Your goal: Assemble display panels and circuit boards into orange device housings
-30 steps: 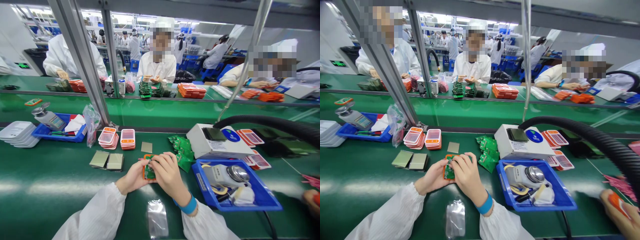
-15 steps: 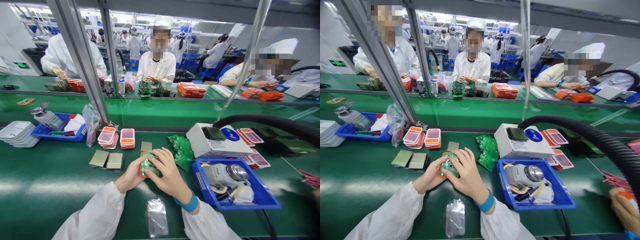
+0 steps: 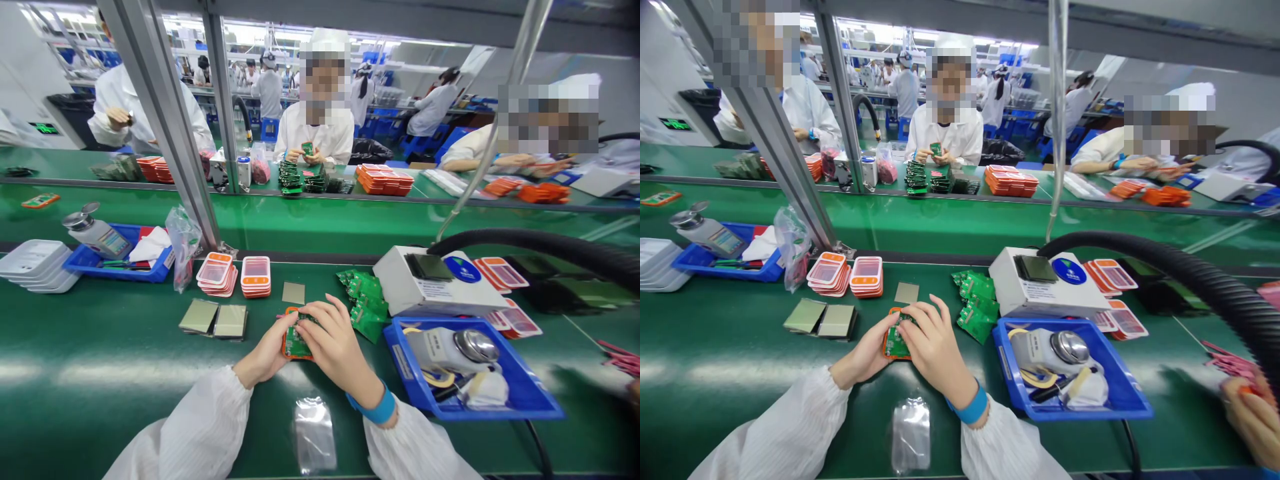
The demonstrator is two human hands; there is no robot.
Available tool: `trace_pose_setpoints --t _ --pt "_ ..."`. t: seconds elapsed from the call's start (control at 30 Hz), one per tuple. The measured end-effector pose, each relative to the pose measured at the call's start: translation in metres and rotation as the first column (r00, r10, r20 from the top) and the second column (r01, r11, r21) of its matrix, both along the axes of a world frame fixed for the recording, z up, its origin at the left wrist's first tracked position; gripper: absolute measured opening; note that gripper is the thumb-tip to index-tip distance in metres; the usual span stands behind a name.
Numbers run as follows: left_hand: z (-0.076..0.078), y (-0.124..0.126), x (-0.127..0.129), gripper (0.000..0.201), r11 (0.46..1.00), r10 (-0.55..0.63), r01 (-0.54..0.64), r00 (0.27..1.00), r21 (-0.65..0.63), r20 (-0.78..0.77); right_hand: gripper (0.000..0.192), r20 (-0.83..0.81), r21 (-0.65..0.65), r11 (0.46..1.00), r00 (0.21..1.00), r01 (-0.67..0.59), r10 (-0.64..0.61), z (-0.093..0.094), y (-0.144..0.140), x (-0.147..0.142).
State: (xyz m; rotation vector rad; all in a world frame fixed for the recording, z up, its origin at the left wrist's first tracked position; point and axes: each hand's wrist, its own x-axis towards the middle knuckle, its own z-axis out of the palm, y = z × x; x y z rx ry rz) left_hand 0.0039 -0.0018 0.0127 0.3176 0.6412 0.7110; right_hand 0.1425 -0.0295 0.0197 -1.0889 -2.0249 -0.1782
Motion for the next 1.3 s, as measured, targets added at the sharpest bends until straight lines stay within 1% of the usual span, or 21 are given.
trace_pose_setpoints --t 0.13,0.33,0.47,0.6,0.73,0.83,0.97,1.1,1.2,1.3 --pt "-0.003 -0.001 0.001 0.015 0.999 0.038 -0.037 0.999 0.021 -0.021 0.012 0.018 -0.004 1.0 1.0 0.02 -0.02 0.001 -0.001 -0.001" --pt "-0.003 0.0 0.0 0.02 0.997 0.073 -0.07 0.994 0.046 -0.079 0.008 -0.062 -0.079 0.997 0.998 0.016 -0.021 0.001 -0.002 -0.002" --pt "0.001 0.001 -0.001 0.019 0.995 0.09 -0.084 0.991 0.06 -0.099 0.014 -0.074 -0.102 0.995 0.997 -0.021 0.013 0.0 -0.003 -0.002" --pt "0.003 0.002 -0.002 0.016 0.994 0.103 -0.099 0.99 0.053 -0.097 0.02 -0.063 -0.116 0.993 0.998 -0.03 0.023 -0.001 -0.003 -0.002" --pt "0.001 0.003 -0.001 0.015 0.997 0.075 -0.073 0.995 0.028 -0.07 0.014 -0.068 -0.134 0.991 0.998 -0.011 0.002 -0.004 0.0 0.0" --pt "-0.001 0.003 0.001 0.014 1.0 0.028 -0.028 0.998 0.004 -0.05 0.013 -0.09 -0.157 0.988 0.996 -0.011 -0.003 -0.006 0.002 0.002" --pt "0.002 0.002 0.002 0.021 0.999 -0.031 0.031 0.999 -0.017 -0.038 0.011 -0.123 -0.206 0.978 0.992 -0.028 0.002 -0.006 0.001 0.004" --pt "0.007 0.003 0.0 0.03 0.998 -0.053 0.052 0.998 -0.021 -0.028 0.013 -0.168 -0.252 0.966 0.986 -0.057 0.014 -0.004 0.0 0.006" --pt "0.011 0.005 -0.002 0.039 0.997 -0.071 0.071 0.997 -0.016 -0.008 0.013 -0.201 -0.256 0.965 0.98 -0.063 0.01 -0.002 0.0 0.008" --pt "0.011 0.007 -0.004 0.044 0.997 -0.082 0.082 0.996 -0.004 0.021 0.008 -0.216 -0.249 0.965 0.976 -0.076 0.021 -0.002 0.0 0.008"
